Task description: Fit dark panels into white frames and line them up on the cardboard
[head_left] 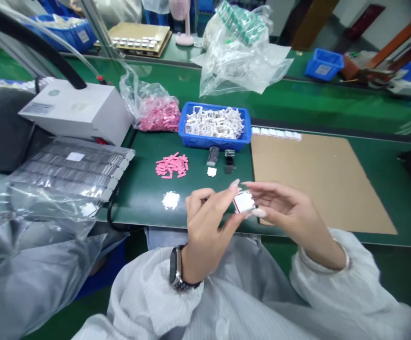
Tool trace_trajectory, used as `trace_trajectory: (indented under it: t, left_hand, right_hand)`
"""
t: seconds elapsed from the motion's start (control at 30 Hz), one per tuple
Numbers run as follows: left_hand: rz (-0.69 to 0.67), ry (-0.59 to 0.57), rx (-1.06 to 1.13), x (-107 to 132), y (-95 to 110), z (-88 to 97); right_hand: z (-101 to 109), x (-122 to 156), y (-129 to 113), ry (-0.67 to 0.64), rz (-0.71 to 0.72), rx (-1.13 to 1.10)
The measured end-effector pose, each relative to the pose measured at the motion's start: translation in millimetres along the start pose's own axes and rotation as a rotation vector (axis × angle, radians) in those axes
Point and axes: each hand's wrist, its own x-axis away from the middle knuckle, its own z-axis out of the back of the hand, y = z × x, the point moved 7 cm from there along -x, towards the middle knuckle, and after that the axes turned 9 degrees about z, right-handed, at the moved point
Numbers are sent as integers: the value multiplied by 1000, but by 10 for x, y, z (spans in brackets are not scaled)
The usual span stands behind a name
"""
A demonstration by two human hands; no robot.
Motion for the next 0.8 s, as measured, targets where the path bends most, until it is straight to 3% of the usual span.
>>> trace_trajectory:
  t: [0.13,0.23,0.3,0.37,0.5,0.6,0.7,0.8]
  left_hand:
    - [-162,0,-102,25,64,-240]
    - [-297,-23,-217,60,108,-427]
    - [-369,-43,-305,90,130,-536]
    - [-387,-71,-359,116,123,-619]
    - [-320,-136,-398,175,16,-729]
    - [-259,-197,-444,248,-126,-808]
    - [-217,-217,-485,314,-265,-858]
    - [-231,-197,-530,352,-334,-889]
  right_hand:
    - [99,17,154,149,-70,-79]
    - [299,-1,274,189,-78,-32]
    - [590,-58,360,211,-99,99]
    - [1020,-173,431,252,-139,275]
    - [1995,-579,525,322,-197,441]
    - [2558,-924,619,310,-254,534]
    - [2859,-1204,756,221,-324,609]
    - [2975,-1396,907,89,-384,673]
